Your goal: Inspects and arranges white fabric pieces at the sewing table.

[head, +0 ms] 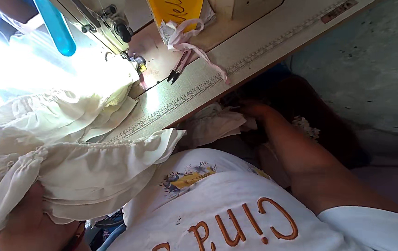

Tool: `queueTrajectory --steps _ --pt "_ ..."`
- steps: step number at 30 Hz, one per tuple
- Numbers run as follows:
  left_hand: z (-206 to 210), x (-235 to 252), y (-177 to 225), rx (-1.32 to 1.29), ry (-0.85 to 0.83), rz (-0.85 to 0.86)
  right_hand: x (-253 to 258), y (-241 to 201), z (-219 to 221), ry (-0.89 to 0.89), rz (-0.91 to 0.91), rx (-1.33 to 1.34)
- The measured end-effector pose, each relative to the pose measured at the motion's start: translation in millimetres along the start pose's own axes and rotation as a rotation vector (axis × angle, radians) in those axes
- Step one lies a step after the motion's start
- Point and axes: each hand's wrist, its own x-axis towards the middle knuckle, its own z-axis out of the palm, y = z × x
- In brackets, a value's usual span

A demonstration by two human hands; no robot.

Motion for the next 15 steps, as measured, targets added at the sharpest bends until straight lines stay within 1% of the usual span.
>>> queueTrajectory --steps 1,2,3,4,6,8,10,12,13,15 --pt "20 0 15 0.019 0.106 -0.064 -8 -3 -6 -0.006 -0.011 -0.04" --pt "62 6 43 0.095 0.362 -0.215 -17 -6 -13 0.0 -0.025 -0.072" --pt "83 10 62 0.161 0.432 -0.299 -25 -9 -20 0.011 -0.024 -0.099" --pt "86 9 67 0.178 0.384 -0.281 -33 -10 -26 0.039 -0.04 -0.118" --pt "59 3 52 0.115 0.174 -0.168 -48 -12 -38 0.121 -0.104 -0.118" --pt "61 -2 52 0.099 0.231 -0.241 -66 -21 -47 0.169 -0.177 -0.111" --pt "80 7 67 0.133 0.321 -0.32 -82 -35 -50 0.199 -0.251 -0.156" --pt "82 14 68 0.153 0.328 -0.342 -93 -48 -53 0.208 -0.287 -0.228" --pt "69 12 57 0.13 0.281 -0.296 -97 -54 -55 0.176 -0.289 -0.261" --pt "15 1 9 0.005 0.098 -0.142 -101 -61 -60 0.087 -0.287 -0.331"
